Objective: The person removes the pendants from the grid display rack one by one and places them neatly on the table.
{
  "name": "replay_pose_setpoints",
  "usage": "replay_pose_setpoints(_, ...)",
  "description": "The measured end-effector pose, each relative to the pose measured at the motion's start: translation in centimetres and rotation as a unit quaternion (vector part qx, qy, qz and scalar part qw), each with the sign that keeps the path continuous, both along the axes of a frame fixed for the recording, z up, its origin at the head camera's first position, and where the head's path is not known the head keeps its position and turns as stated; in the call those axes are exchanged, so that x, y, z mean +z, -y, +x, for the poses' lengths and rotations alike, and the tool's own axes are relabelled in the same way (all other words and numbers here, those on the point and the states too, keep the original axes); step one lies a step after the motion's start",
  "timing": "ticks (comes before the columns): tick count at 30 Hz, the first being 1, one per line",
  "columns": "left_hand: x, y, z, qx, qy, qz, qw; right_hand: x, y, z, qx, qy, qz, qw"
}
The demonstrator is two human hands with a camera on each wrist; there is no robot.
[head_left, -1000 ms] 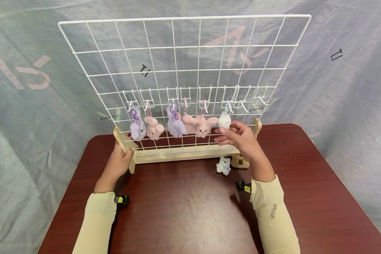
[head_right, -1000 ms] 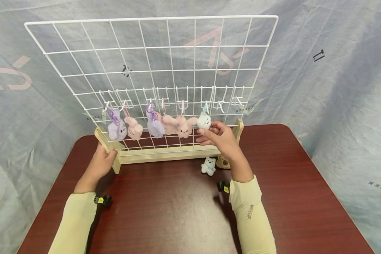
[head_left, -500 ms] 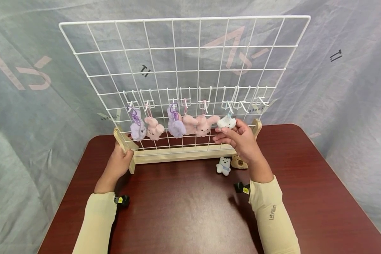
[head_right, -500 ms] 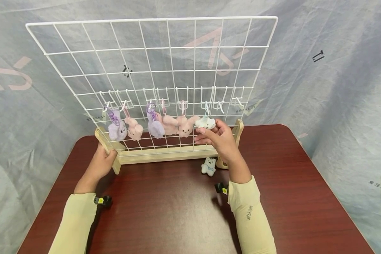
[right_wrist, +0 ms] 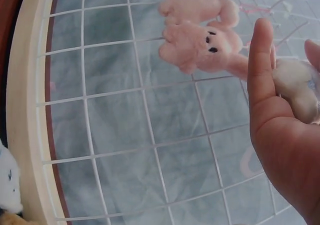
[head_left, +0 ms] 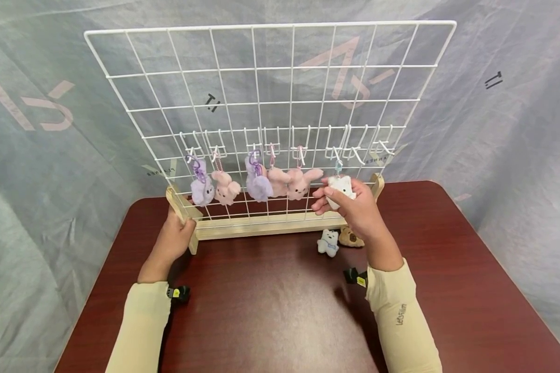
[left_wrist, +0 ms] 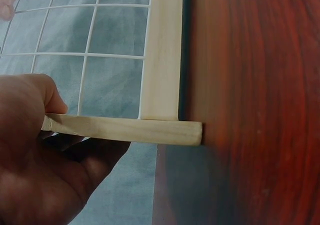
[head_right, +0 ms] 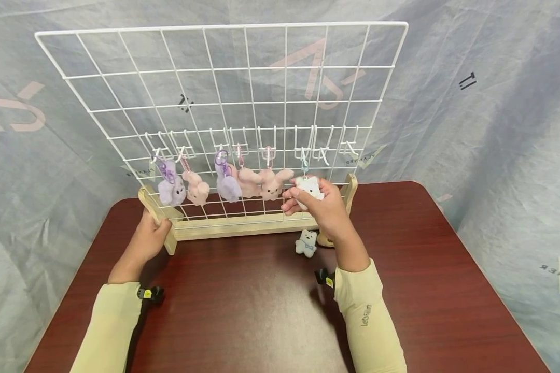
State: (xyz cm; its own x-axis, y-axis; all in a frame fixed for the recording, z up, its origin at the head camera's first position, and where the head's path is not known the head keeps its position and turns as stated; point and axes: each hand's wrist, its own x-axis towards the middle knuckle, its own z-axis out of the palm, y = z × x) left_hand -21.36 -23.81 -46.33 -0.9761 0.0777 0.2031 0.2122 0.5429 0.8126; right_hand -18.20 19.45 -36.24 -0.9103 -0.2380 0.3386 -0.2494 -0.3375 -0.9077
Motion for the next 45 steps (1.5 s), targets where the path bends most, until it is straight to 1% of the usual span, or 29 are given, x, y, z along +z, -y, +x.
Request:
replay_pose_setpoints(5, 0.1, 0.0, 0.0, -0.002, -0.001, 0.001, 1.0000, 0.6, 0.2, 0.4, 0.012, -0.003, -0.028, 0.9995)
replay_pose_setpoints(10, 0.0, 0.0, -0.2, -0.003, 0.000, 0.001, 1.0000, 1.0, 0.3, 0.8, 0.032, -0.003, -0.053, 0.9981)
replay_pose_setpoints(16, -0.3, 0.1, -0.1, -0.001, -0.005, -0.005, 1.0000, 1.8, 0.4, 1.5, 0.038, 0.002, -0.045, 0.9983)
replay_pose_setpoints(23, -0.2, 0.0, 0.1, -0.003, -0.012, 0.001, 0.9999, 2.6, 0.4, 2.3, 0.067, -0.017, -0.066, 0.9955)
replay_pose_setpoints(26, -0.1, 0.0, 0.1, -0.004, -0.013, 0.004, 0.9999, 2.8, 0.5, 2.5, 0.069, -0.020, -0.070, 0.9949)
replay_pose_setpoints(35, -0.2, 0.0, -0.1, -0.004, 0.000, 0.005, 1.0000, 3.4, 0.8, 3.2, 0.078, -0.029, -0.069, 0.9941)
replay_pose_setpoints(39, -0.3, 0.0, -0.2, -0.003, -0.003, 0.004, 1.0000, 3.7, 0.8, 3.6, 0.081, -0.038, -0.069, 0.9935)
replay_pose_setpoints(45, -0.4, 0.2, -0.4, -0.002, -0.018, -0.006, 0.9998, 4.2, 0.9, 4.2, 0.077, -0.052, -0.067, 0.9934)
